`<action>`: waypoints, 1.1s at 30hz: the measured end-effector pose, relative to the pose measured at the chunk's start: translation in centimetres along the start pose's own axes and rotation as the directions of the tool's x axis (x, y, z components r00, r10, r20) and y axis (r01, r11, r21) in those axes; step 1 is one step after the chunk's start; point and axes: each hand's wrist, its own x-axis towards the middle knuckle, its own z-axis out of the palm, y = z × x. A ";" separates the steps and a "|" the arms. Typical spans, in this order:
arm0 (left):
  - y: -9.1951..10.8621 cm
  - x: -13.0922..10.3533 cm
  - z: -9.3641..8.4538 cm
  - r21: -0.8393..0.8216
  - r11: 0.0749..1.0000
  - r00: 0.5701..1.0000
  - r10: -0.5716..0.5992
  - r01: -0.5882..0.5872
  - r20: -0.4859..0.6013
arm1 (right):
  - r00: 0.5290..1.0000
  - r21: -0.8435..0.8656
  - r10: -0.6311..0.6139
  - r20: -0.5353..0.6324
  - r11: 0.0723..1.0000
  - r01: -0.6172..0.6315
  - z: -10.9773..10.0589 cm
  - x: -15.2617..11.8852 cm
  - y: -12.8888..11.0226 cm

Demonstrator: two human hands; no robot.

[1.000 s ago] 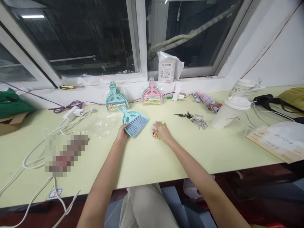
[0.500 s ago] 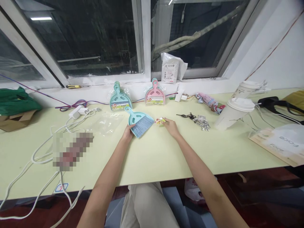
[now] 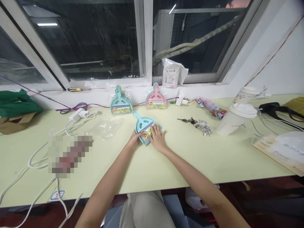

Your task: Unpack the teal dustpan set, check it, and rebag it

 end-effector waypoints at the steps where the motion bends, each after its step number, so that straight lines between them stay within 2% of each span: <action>1: 0.0 0.1 0.0 0.000 1.000 1.000 0.005 -0.005 -0.003 | 1.000 0.020 -0.006 0.001 1.000 0.006 0.0 0.1 0.2; 3: 0.0 0.1 0.0 -0.017 1.000 1.000 0.016 -0.017 -0.013 | 1.000 0.087 0.005 -0.017 0.996 -0.003 -0.3 0.2 0.3; 5: 0.0 0.2 -0.1 -0.043 0.999 0.999 0.033 -0.034 -0.023 | 0.994 0.195 0.054 -0.092 0.980 -0.035 -0.6 0.1 0.4; 8: 0.2 0.2 -0.3 -0.064 0.996 0.997 0.052 -0.055 -0.048 | 0.938 0.455 0.236 -0.254 0.885 -0.099 -1.0 0.0 0.3; 9: 0.3 0.1 -0.4 -0.069 0.996 0.997 0.055 -0.059 -0.058 | 0.912 0.571 0.320 -0.257 0.812 -0.124 -1.0 -0.1 0.3; 11: 0.5 0.0 -0.5 -0.081 0.994 0.995 0.064 -0.069 -0.072 | 0.894 0.799 0.430 -0.129 0.579 -0.163 -1.0 -0.2 0.2; 12: 0.6 0.0 -0.6 -0.088 0.994 0.996 0.065 -0.071 -0.067 | 0.903 0.881 0.428 -0.026 0.437 -0.181 -0.9 -0.2 0.3; 14: 0.8 -0.3 -0.7 -0.099 0.993 0.998 0.055 -0.057 -0.025 | 0.929 0.958 0.343 0.140 0.189 -0.214 -0.8 -0.1 0.3; 15: 1.0 -0.4 -0.7 -0.097 0.994 0.999 0.046 -0.045 0.005 | 0.936 0.969 0.301 0.184 0.104 -0.224 -0.9 -0.1 0.4; 17: 1.3 -0.7 -0.9 -0.083 0.996 0.997 0.035 -0.030 0.061 | 0.942 0.974 0.257 0.217 0.002 -0.225 -1.2 -0.1 0.4; 21: 1.6 -1.1 -1.2 -0.065 0.996 0.993 0.069 -0.063 0.096 | 0.958 0.977 0.193 0.213 -0.071 -0.203 -1.8 -0.1 0.4; 26: 1.4 -1.3 -1.1 0.019 0.998 0.992 0.053 -0.055 0.116 | 0.942 0.974 0.251 0.224 -0.015 -0.228 -1.7 -0.1 0.5; 28: 1.7 -1.2 -1.5 0.085 0.990 0.992 0.109 -0.114 0.058 | 0.938 0.975 0.274 0.213 -0.003 -0.220 -1.7 0.0 0.7; 29: 2.1 -1.0 -1.9 0.129 0.974 0.981 0.191 -0.187 -0.018 | 0.937 0.977 0.284 0.204 0.000 -0.213 -1.8 0.1 0.9; 30: 2.5 -0.9 -2.6 0.182 0.944 0.947 0.300 -0.276 -0.118 | 0.935 0.979 0.298 0.193 0.002 -0.203 -1.8 0.1 1.1; 32: 3.5 -0.7 -4.6 0.301 0.859 0.802 0.500 -0.413 -0.326 | 0.933 0.982 0.316 0.175 0.013 -0.188 -2.0 0.3 1.6; 33: 4.0 -0.6 -5.7 0.353 0.830 0.733 0.551 -0.432 -0.399 | 0.932 0.983 0.321 0.168 0.017 -0.183 -2.1 0.4 1.8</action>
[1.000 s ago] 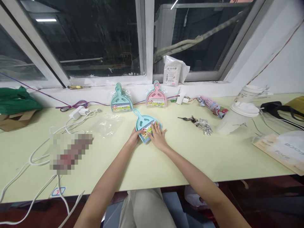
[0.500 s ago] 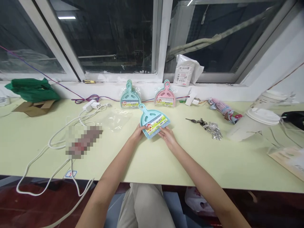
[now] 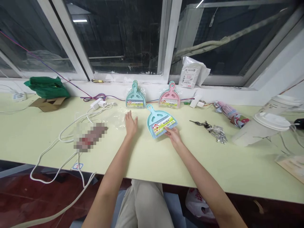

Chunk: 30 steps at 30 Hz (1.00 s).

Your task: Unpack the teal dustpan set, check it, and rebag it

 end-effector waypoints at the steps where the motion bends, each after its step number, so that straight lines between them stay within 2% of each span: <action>1: -0.1 0.7 -0.9 0.044 0.999 0.998 0.008 -0.005 -0.060 | 1.000 -0.001 -0.004 -0.003 1.000 0.004 -0.2 0.1 -0.1; 2: -0.2 1.2 -1.6 0.093 0.995 0.997 -0.013 0.021 -0.079 | 1.000 -0.002 -0.006 -0.007 1.000 0.006 -0.4 0.2 -0.2; 4: -0.5 1.7 -2.4 0.194 0.976 0.995 -0.094 0.098 -0.028 | 1.000 -0.006 0.002 -0.012 1.000 -0.002 -0.7 0.4 -0.4; 7: -0.9 0.9 -1.4 0.328 0.935 0.978 -0.177 0.132 0.111 | 0.999 -0.021 0.031 -0.008 0.999 -0.031 -1.3 0.7 -0.8; 12: -1.5 -1.3 1.0 0.379 0.925 0.985 -0.081 0.017 0.154 | 0.992 -0.078 0.122 -0.013 0.989 -0.123 -2.2 0.9 -1.8; 15: -1.7 -1.3 0.8 0.376 0.926 0.982 -0.080 0.010 0.171 | 0.986 -0.120 0.164 -0.008 0.979 -0.164 -2.7 0.9 -2.5; 19: -1.8 -0.5 0.0 0.404 0.914 0.990 -0.079 0.026 0.114 | 0.979 -0.199 0.196 0.065 0.963 -0.179 -3.4 0.9 -3.2; 21: -1.6 -0.3 -0.1 0.541 0.841 0.992 -0.050 -0.020 0.115 | 0.973 -0.238 0.211 0.090 0.953 -0.185 -3.6 0.8 -3.2; 22: -1.5 -0.4 0.0 0.641 0.765 0.990 -0.024 -0.071 0.138 | 0.972 -0.251 0.218 0.088 0.949 -0.190 -3.6 0.8 -3.2; 24: -1.3 -0.5 0.1 0.810 0.547 0.974 0.046 -0.210 0.222 | 0.976 -0.254 0.208 0.061 0.949 -0.186 -3.2 0.5 -3.0; 26: -1.1 -0.8 0.4 0.869 0.362 0.942 0.132 -0.337 0.310 | 0.985 -0.226 0.167 0.034 0.962 -0.155 -2.5 0.2 -2.7; 28: -1.0 -1.1 0.6 0.855 0.299 0.902 0.223 -0.424 0.369 | 0.991 -0.197 0.125 0.038 0.974 -0.115 -1.6 -0.2 -2.4; 30: -0.8 -1.5 1.0 0.806 0.307 0.856 0.300 -0.505 0.422 | 0.991 -0.188 0.108 0.084 0.978 -0.090 -0.9 -0.6 -2.0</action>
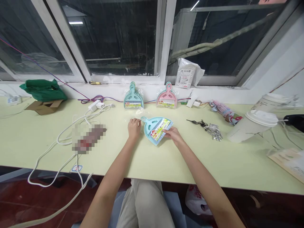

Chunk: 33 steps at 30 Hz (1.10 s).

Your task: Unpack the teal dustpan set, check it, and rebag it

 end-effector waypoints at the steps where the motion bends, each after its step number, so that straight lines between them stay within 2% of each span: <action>1: 0.3 -0.1 0.0 -0.037 0.998 0.999 0.048 -0.048 -0.015 | 1.000 0.000 -0.008 0.026 1.000 0.008 0.3 -0.1 0.2; 3: 1.0 -0.4 0.0 -0.132 0.982 0.991 0.136 -0.137 -0.018 | 0.998 0.009 -0.029 0.055 1.000 0.028 0.8 -0.2 0.6; 6: 2.0 -0.8 0.0 -0.275 0.945 0.983 0.185 -0.179 -0.004 | 0.998 0.058 -0.070 -0.002 0.996 0.070 0.9 -0.1 1.2; 8: 2.6 -0.9 0.0 -0.355 0.927 0.992 0.118 -0.125 -0.041 | 0.993 0.097 -0.094 -0.066 0.990 0.101 0.8 0.1 1.6; 10: 3.0 -0.8 0.1 -0.470 0.882 0.993 -0.031 -0.027 -0.115 | 0.988 0.130 -0.111 -0.105 0.984 0.124 0.8 0.2 1.8; 11: 3.0 -0.7 0.2 -0.555 0.831 0.980 -0.134 0.032 -0.144 | 0.987 0.143 -0.116 -0.110 0.981 0.132 0.8 0.3 1.9; 13: 2.9 -0.3 0.4 -0.758 0.634 0.931 -0.350 0.150 -0.108 | 0.987 0.154 -0.125 -0.097 0.978 0.139 0.8 0.3 1.8; 15: 2.5 0.2 0.7 -0.904 0.324 0.873 -0.478 0.278 0.097 | 0.989 0.146 -0.132 -0.073 0.979 0.141 0.9 0.3 1.7; 17: 2.0 0.6 1.0 -0.906 0.033 0.810 -0.463 0.423 0.361 | 0.989 0.129 -0.141 -0.048 0.981 0.146 1.0 0.2 1.6; 18: 1.8 0.7 1.1 -0.873 -0.060 0.781 -0.421 0.484 0.462 | 0.989 0.122 -0.145 -0.043 0.981 0.149 1.1 0.1 1.5; 19: 1.7 0.7 1.2 -0.843 -0.113 0.762 -0.378 0.525 0.526 | 0.988 0.119 -0.148 -0.044 0.981 0.152 1.1 0.0 1.5; 20: 1.7 0.7 1.2 -0.829 -0.136 0.759 -0.343 0.542 0.553 | 0.987 0.121 -0.153 -0.053 0.980 0.158 1.2 0.0 1.5; 24: 2.1 0.3 1.0 -0.869 -0.119 0.846 -0.196 0.481 0.495 | 0.970 0.153 -0.185 -0.159 0.966 0.209 1.2 -0.2 1.4; 26: 2.3 0.1 0.9 -0.873 -0.113 0.864 -0.129 0.474 0.486 | 0.964 0.158 -0.189 -0.185 0.963 0.219 1.1 -0.2 1.2; 31: 2.8 -0.1 1.1 -0.838 -0.122 0.832 -0.108 0.532 0.544 | 0.979 0.114 -0.194 -0.068 0.973 0.201 1.0 0.0 0.9; 33: 3.1 -0.2 1.1 -0.828 -0.110 0.827 -0.070 0.549 0.558 | 0.975 0.125 -0.216 -0.060 0.967 0.222 1.2 -0.1 0.9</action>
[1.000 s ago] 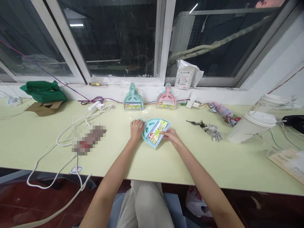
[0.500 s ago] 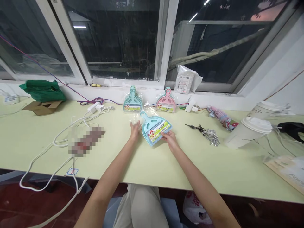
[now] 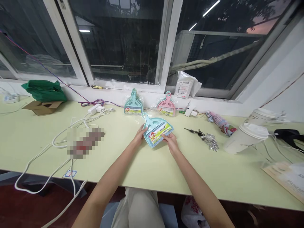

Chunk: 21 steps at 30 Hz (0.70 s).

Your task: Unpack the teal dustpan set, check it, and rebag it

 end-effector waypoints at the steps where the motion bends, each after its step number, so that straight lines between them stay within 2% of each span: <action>1: -0.1 -0.1 0.2 0.012 1.000 1.000 -0.012 0.011 0.025 | 1.000 0.013 -0.011 -0.015 1.000 0.011 0.1 -0.1 0.1; 5: -0.6 -0.7 1.0 0.037 0.995 0.986 -0.095 0.091 0.136 | 0.993 0.051 -0.027 -0.115 0.998 0.033 -0.1 0.0 0.3; 8: -0.8 -0.9 1.3 0.022 0.996 0.974 -0.093 0.091 0.205 | 0.993 0.064 0.005 -0.120 0.998 0.003 -0.4 0.3 0.4; 14: -1.3 -1.0 1.9 -0.006 0.998 0.994 -0.056 0.057 0.090 | 0.993 0.077 -0.009 -0.114 0.997 0.018 0.1 0.3 0.4; 16: -1.7 -1.4 2.4 -0.030 0.997 0.990 -0.062 0.066 0.128 | 0.988 0.089 -0.035 -0.151 0.995 0.049 0.3 0.3 0.5; 19: -2.4 -1.8 3.4 -0.011 0.987 0.958 -0.155 0.162 0.241 | 0.977 0.110 -0.076 -0.199 0.989 0.099 0.3 0.5 0.5; 21: -2.6 -1.8 3.8 -0.003 0.987 0.955 -0.155 0.161 0.252 | 0.976 0.115 -0.078 -0.204 0.988 0.103 0.2 0.6 0.5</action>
